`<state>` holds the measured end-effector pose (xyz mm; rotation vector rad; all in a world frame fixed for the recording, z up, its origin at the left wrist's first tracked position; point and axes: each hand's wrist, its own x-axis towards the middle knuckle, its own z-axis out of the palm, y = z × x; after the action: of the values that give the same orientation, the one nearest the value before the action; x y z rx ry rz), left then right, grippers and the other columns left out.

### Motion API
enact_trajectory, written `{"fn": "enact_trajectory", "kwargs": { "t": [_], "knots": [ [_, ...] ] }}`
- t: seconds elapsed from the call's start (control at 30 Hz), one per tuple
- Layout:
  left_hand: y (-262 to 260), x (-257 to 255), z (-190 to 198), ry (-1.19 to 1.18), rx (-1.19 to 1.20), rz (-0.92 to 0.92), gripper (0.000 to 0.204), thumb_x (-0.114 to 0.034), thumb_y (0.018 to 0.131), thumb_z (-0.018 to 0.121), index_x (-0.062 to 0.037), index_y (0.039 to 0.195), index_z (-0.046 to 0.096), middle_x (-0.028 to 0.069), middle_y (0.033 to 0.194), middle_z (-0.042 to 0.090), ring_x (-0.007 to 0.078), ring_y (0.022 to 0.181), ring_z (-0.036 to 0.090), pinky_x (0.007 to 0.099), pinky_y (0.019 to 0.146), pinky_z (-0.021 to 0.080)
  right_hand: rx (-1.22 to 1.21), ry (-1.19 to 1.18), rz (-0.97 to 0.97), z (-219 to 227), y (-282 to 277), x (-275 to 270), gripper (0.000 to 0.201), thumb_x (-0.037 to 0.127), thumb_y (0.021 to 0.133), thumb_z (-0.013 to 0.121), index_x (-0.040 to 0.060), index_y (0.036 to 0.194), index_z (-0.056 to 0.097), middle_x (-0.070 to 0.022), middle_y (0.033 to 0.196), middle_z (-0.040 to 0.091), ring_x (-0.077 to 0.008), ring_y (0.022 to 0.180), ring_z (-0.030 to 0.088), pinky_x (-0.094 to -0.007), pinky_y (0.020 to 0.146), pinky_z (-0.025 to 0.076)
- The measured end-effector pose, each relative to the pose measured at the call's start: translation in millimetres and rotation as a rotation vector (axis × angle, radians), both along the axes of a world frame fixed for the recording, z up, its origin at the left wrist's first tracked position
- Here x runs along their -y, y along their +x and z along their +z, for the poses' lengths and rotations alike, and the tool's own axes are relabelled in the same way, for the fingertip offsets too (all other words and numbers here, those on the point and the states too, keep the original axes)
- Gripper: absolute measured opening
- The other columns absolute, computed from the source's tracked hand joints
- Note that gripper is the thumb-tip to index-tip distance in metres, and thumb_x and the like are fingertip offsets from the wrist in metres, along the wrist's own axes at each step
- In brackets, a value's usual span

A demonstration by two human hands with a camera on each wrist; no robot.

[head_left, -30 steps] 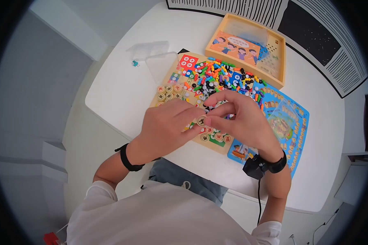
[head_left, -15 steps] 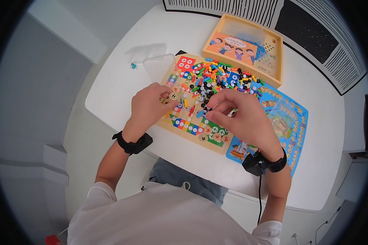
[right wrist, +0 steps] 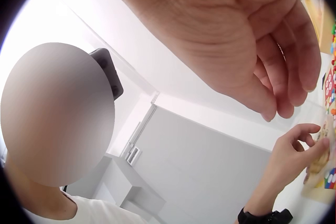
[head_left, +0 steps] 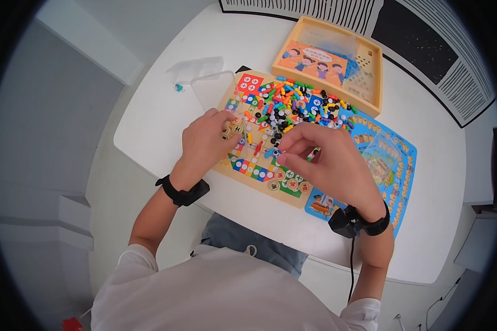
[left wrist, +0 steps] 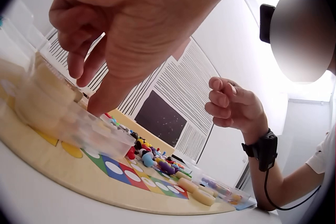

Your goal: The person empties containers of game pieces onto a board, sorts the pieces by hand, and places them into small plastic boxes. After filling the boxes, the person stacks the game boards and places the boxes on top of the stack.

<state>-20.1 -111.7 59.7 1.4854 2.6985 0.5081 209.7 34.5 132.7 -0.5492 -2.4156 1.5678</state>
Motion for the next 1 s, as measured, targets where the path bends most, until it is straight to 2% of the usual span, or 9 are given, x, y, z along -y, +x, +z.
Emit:
{"fn": "enact_trajectory", "kwargs": {
  "t": [0.2,0.3,0.37,0.4,0.47,0.6,0.67,0.77,1.0],
  "knots": [
    [0,-3,-5,0.022,0.013,-0.053,0.032,-0.03,0.083,0.085,-0.0153,0.11,0.077,0.0012,0.091,0.067,0.0211,0.079,0.07,0.0352,0.068,0.054,-0.016,0.057,-0.024,-11,2,-7,0.012,0.011,0.093,0.076,0.002,0.1,0.072,-0.01,0.082,0.077,-0.0203,0.071,0.075,-0.0324,0.067,0.057],
    [-3,-1,-11,0.019,0.014,-0.064,0.029,-0.027,0.085,0.084,-0.0147,0.11,0.078,0.0021,0.092,0.067,0.0216,0.08,0.07,0.0355,0.069,0.054,0.098,0.26,-0.051,-21,5,-25,0.017,0.011,0.091,0.081,0.0019,0.103,0.072,-0.0079,0.085,0.078,-0.0179,0.076,0.075,-0.031,0.067,0.056],
    [-4,-1,-13,0.05,-0.001,-0.089,0.028,-0.025,0.086,0.082,-0.0138,0.11,0.077,0.003,0.093,0.068,0.0214,0.08,0.071,0.0357,0.07,0.055,0.251,0.505,-0.109,-28,10,-34,0.019,0.011,0.087,0.081,0.0046,0.102,0.072,-0.0075,0.086,0.077,-0.0229,0.08,0.075,-0.0353,0.07,0.056],
    [-3,-1,-13,0.051,0.004,-0.092,0.028,-0.025,0.086,0.082,-0.0138,0.11,0.077,0.003,0.093,0.068,0.0214,0.08,0.071,0.0357,0.07,0.055,0.257,0.506,-0.111,-30,11,-36,0.019,0.011,0.087,0.081,0.0046,0.102,0.072,-0.0075,0.086,0.077,-0.0229,0.08,0.075,-0.0353,0.07,0.056],
    [8,2,-2,0.092,0.025,-0.068,0.028,-0.023,0.085,0.082,-0.0131,0.11,0.077,0.0035,0.099,0.07,0.0241,0.086,0.072,0.038,0.071,0.057,0.48,0.607,-0.036,-32,13,-37,0.022,0.012,0.083,0.081,0.0075,0.102,0.073,-0.0067,0.085,0.075,-0.0269,0.084,0.074,-0.0396,0.072,0.056],
    [41,16,19,0.149,0.063,-0.149,0.031,-0.023,0.084,0.083,-0.0113,0.111,0.075,0.0038,0.096,0.067,0.0217,0.085,0.071,0.0351,0.07,0.056,0.364,0.667,0.11,-52,14,-30,0.019,0.012,0.082,0.08,0.0089,0.1,0.073,-0.007,0.084,0.074,-0.0286,0.086,0.073,-0.0417,0.072,0.056],
    [64,25,17,0.227,0.188,-0.337,0.031,-0.022,0.082,0.085,-0.0109,0.109,0.074,0.0035,0.095,0.066,0.0226,0.085,0.071,0.0359,0.07,0.056,0.421,0.649,0.173,-53,3,-20,0.012,0.014,0.086,0.075,0.0087,0.096,0.072,-0.0088,0.086,0.074,-0.031,0.086,0.073,-0.0434,0.072,0.057],
    [86,32,-1,0.149,0.178,-0.424,0.031,-0.022,0.081,0.085,-0.0119,0.108,0.074,0.0027,0.095,0.066,0.0232,0.085,0.07,0.0368,0.07,0.057,0.413,0.774,0.16,-68,-2,-14,0.007,0.014,0.088,0.072,0.0085,0.091,0.07,-0.0107,0.088,0.073,-0.0327,0.084,0.073,-0.0442,0.07,0.057],
    [103,31,-30,0.148,0.131,-0.396,0.023,-0.02,0.083,0.084,-0.013,0.1,0.071,0.0017,0.097,0.066,0.0237,0.084,0.07,0.037,0.067,0.057,0.395,0.864,0.13,-74,-3,-12,0.006,0.013,0.088,0.07,0.0076,0.088,0.07,-0.0105,0.088,0.071,-0.0328,0.081,0.073,-0.0437,0.067,0.057]
  ]
}}
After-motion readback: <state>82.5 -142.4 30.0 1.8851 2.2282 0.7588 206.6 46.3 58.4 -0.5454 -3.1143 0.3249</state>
